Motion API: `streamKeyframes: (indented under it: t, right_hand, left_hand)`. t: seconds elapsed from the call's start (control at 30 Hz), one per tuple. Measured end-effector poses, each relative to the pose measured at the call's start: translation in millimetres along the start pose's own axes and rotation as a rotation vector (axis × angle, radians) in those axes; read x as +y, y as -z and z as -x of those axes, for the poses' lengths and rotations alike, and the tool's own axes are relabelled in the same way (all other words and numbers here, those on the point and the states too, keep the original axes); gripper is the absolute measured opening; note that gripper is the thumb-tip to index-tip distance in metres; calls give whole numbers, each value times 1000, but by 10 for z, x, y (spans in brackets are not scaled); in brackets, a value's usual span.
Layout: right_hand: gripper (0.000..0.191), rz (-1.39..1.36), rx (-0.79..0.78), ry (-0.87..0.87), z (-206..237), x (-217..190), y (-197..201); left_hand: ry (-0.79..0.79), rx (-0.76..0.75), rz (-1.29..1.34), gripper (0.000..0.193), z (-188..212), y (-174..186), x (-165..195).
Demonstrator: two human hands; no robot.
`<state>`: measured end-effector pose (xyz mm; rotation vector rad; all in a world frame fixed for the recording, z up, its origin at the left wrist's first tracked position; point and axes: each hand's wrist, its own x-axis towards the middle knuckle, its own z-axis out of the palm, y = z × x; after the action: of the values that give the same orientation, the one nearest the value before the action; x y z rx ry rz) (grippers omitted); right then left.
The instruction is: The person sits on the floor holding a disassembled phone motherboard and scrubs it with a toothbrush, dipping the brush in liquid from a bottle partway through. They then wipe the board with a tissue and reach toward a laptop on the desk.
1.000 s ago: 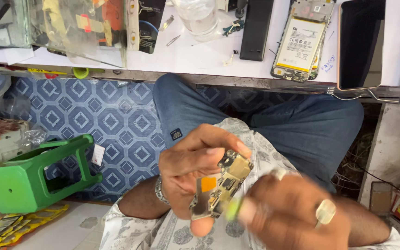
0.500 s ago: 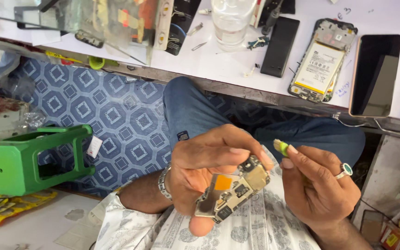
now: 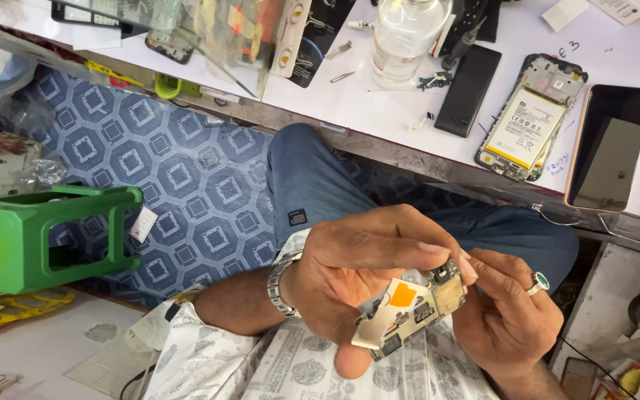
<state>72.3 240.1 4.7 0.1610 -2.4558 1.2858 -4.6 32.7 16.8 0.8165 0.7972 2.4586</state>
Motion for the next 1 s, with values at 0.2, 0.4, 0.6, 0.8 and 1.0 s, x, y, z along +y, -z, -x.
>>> streamKeyframes:
  t: [0.2, 0.4, 0.6, 0.8, 1.0]
  right_hand:
    - [26, 12, -9, 7, -36, -62, -15]
    - [29, -2, -7, 36, 3, -42, -12]
    - [23, -39, -10, 46, -1, -59, 16]
    - [25, -281, 20, -141, -4, -216, 85]
    - [23, -783, -253, -445, -129, -262, 292]
  left_hand:
    - [10, -21, -8, 92, 28, 38, -5]
    - [28, -20, -3, 92, 44, 50, -1]
    - [21, -7, 31, 90, 64, 45, -10]
    - [39, 18, 50, 100, 73, 36, -2]
    - [-8, 70, -49, 103, 66, -4, -52]
